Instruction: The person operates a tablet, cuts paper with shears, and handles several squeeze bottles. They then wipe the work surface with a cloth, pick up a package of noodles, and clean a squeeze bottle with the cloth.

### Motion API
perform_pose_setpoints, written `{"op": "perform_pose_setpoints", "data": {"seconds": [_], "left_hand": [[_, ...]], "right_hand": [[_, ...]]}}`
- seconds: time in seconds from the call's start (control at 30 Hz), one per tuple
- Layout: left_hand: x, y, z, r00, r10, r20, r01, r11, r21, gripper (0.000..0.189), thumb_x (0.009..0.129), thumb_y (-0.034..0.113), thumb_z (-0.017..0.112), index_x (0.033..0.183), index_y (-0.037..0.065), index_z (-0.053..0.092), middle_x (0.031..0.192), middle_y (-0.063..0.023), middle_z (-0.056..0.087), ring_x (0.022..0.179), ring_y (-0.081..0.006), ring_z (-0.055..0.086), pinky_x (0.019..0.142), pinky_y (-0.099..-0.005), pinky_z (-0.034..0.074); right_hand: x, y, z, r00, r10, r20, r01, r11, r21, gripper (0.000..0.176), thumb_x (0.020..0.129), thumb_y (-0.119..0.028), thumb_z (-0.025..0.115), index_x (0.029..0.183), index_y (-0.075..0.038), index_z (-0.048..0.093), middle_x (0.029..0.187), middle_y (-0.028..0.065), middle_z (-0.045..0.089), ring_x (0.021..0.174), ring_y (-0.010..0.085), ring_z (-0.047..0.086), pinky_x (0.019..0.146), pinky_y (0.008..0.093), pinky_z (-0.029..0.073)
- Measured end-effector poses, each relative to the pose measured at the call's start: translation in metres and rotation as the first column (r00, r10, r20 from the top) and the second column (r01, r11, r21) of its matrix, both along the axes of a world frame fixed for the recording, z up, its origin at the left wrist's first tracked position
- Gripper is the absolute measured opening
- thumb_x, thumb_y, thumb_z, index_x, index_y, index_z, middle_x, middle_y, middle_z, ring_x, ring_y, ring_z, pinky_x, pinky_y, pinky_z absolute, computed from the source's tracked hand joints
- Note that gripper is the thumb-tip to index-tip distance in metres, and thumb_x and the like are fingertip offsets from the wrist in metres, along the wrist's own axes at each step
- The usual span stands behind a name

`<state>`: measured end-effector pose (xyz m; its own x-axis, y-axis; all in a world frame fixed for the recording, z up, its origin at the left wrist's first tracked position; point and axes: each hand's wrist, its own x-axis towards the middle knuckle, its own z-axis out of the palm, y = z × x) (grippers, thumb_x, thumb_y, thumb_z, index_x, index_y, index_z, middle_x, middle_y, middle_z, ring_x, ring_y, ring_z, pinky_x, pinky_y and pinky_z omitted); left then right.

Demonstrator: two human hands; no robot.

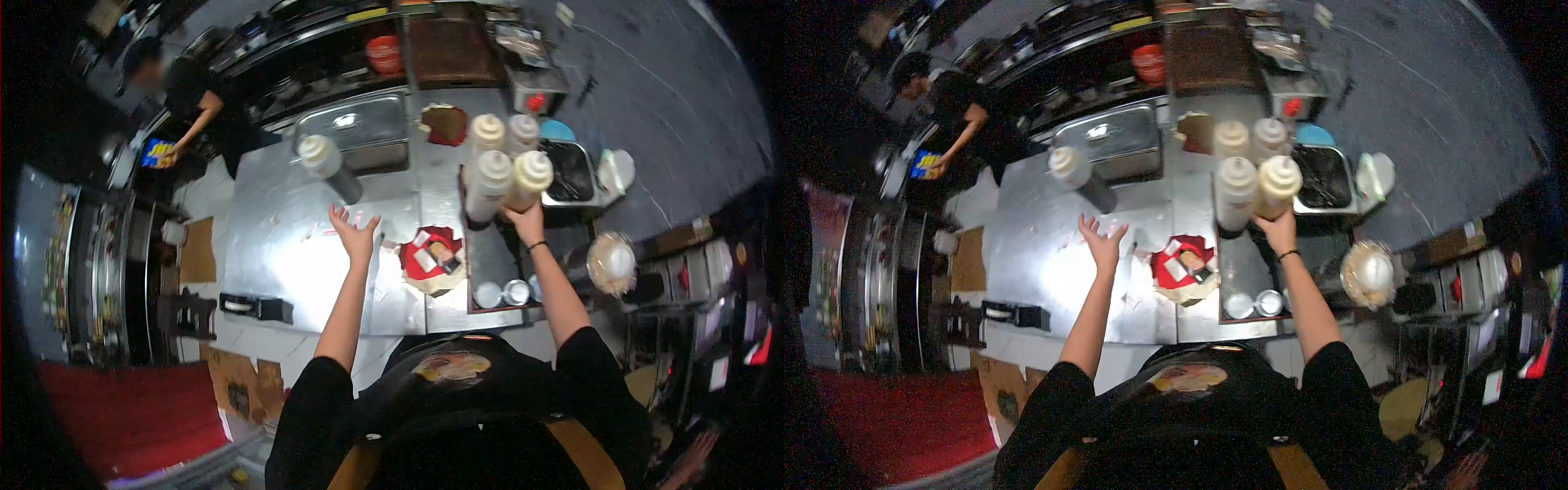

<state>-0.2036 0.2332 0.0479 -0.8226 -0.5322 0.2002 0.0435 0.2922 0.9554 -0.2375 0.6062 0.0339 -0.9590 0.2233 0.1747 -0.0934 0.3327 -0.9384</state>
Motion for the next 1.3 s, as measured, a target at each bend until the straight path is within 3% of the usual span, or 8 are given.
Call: {"op": "perform_pose_setpoints", "data": {"seconds": [0.27,0.4,0.57,0.7,0.87,1.0,1.13,1.3], "left_hand": [[-0.076,-0.075,0.015,0.999,0.048,0.023,-0.041,0.972,-0.231,0.123,0.049,0.034,0.087,0.138,-0.003,0.01,0.135,-0.0256,0.028,0.126,-0.0349,0.031,0.103,-0.04,0.028],[-0.104,-0.087,0.023,0.991,-0.126,-0.051,0.116,0.981,-0.155,0.109,0.048,0.031,0.088,0.131,-0.004,0.026,0.127,-0.0228,0.04,0.118,-0.032,0.042,0.097,-0.0388,0.036],[-0.11,-0.083,0.018,0.995,-0.033,-0.096,0.012,0.976,-0.216,0.095,0.049,0.026,0.087,0.124,0.0,0.034,0.114,-0.0172,0.052,0.105,-0.029,0.052,0.091,-0.0375,0.04],[-0.061,-0.042,0.069,0.988,-0.091,-0.124,0.036,0.921,-0.387,0.088,0.049,0.024,0.087,0.118,0.002,0.038,0.105,-0.014,0.058,0.097,-0.0262,0.057,0.087,-0.0359,0.043],[0.024,0.046,0.136,0.946,-0.315,-0.078,0.287,0.925,-0.248,0.08,0.051,0.024,0.087,0.112,0.002,0.041,0.101,-0.0123,0.06,0.094,-0.0227,0.059,0.084,-0.0346,0.045],[0.066,0.143,0.145,0.842,-0.539,-0.012,0.539,0.842,-0.035,0.08,0.052,0.024,0.087,0.112,0.0,0.04,0.102,-0.0126,0.059,0.094,-0.0214,0.058,0.085,-0.0341,0.045],[0.075,0.214,0.124,0.889,-0.452,-0.067,0.453,0.892,-0.014,0.081,0.053,0.021,0.086,0.114,-0.002,0.037,0.11,-0.016,0.051,0.102,-0.0245,0.053,0.087,-0.0351,0.043],[0.064,0.237,0.089,0.914,-0.396,-0.087,0.381,0.912,-0.149,0.086,0.056,0.021,0.084,0.119,-0.004,0.031,0.111,-0.0213,0.049,0.104,-0.0313,0.052,0.089,-0.0376,0.041]], "right_hand": [[0.001,-0.001,0.001,0.999,-0.002,0.037,0.001,1.0,0.021,0.073,0.06,-0.018,0.08,0.118,0.002,0.041,0.116,0.0168,0.054,0.107,0.0272,0.053,0.09,0.0357,0.042],[0.025,-0.01,0.034,0.974,-0.069,0.218,0.041,0.991,0.129,0.082,0.06,-0.012,0.079,0.126,0.004,0.033,0.125,0.0204,0.047,0.116,0.0284,0.046,0.097,0.0362,0.036],[0.066,0.006,0.009,0.942,-0.021,0.334,0.018,1.0,0.01,0.095,0.062,-0.014,0.078,0.135,0.001,0.02,0.134,0.0258,0.034,0.127,0.032,0.034,0.105,0.037,0.028],[0.106,0.009,0.038,0.96,-0.007,0.281,-0.028,0.993,0.118,0.086,0.065,-0.012,0.076,0.134,-0.003,0.026,0.13,0.0198,0.041,0.122,0.0293,0.04,0.1,0.0387,0.034],[0.138,-0.04,0.095,0.972,0.188,0.142,-0.201,0.976,0.083,0.079,0.067,-0.012,0.074,0.133,-0.005,0.031,0.127,0.0145,0.043,0.118,0.0274,0.043,0.096,0.0379,0.038],[0.141,-0.084,0.125,0.977,0.214,-0.016,-0.205,0.954,0.22,0.081,0.063,-0.012,0.074,0.13,-0.002,0.029,0.124,0.0222,0.041,0.116,0.0382,0.041,0.099,0.0417,0.034],[0.126,-0.055,0.082,0.994,0.096,0.059,-0.108,0.965,0.239,0.078,0.062,-0.012,0.072,0.128,-0.001,0.03,0.121,0.0237,0.045,0.117,0.0402,0.04,0.097,0.0422,0.034],[0.089,-0.022,0.055,0.965,0.257,0.057,-0.263,0.955,0.139,0.066,0.067,-0.017,0.071,0.123,-0.004,0.037,0.112,0.0225,0.055,0.105,0.0395,0.052,0.086,0.0413,0.043]]}}
